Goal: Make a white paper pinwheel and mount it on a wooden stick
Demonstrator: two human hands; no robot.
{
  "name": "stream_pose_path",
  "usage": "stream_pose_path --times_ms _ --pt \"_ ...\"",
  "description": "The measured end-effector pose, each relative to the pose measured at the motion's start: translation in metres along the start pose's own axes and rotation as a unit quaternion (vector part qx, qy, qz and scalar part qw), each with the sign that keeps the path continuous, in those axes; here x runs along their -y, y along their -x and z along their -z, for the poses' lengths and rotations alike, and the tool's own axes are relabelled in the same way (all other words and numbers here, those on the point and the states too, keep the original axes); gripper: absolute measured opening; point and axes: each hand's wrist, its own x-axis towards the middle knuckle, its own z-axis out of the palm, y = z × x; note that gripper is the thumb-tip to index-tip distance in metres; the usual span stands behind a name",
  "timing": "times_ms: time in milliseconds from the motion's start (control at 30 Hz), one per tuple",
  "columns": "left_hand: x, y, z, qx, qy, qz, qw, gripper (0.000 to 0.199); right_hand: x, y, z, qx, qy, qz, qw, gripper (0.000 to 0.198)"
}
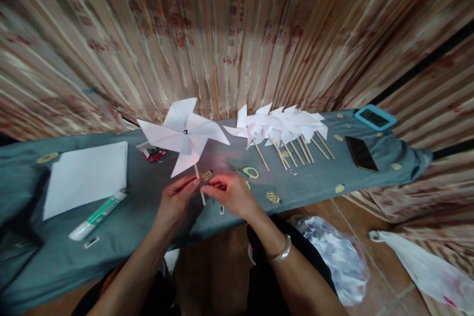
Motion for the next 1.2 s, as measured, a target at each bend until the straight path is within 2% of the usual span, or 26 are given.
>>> stream_pose_path --times_ms 100,200,300,600,900,1067,1200 --pt "0.000 0.002 0.001 -0.003 -0.012 0.002 1.000 0.032 0.010 -0.007 0.028 -0.106 -0.071 0.002 0.992 0.026" --pt "0.001 0.005 -0.001 -0.004 -0.013 0.016 1.000 0.031 0.020 -0.014 0.051 -0.252 -0.121 0.041 0.959 0.027" --pt "0.005 0.007 -0.003 0.003 -0.026 0.027 0.999 0.029 0.027 -0.018 0.059 -0.289 -0.161 0.081 0.940 0.033" --pt "0.008 0.010 -0.004 0.019 -0.045 0.025 0.998 0.026 0.024 -0.022 0.052 -0.275 -0.162 0.063 0.946 0.032" --pt "0.009 0.006 0.000 0.023 -0.066 -0.004 0.998 0.020 0.028 -0.015 0.035 -0.229 -0.212 -0.003 0.950 0.038" --pt "0.010 0.006 -0.001 0.019 -0.045 -0.004 0.999 0.021 0.028 -0.009 0.015 -0.167 -0.233 -0.027 0.958 0.041" --pt "0.010 0.005 -0.001 0.029 -0.030 -0.001 0.999 0.022 0.025 -0.004 0.003 -0.067 -0.230 -0.038 0.970 0.040"
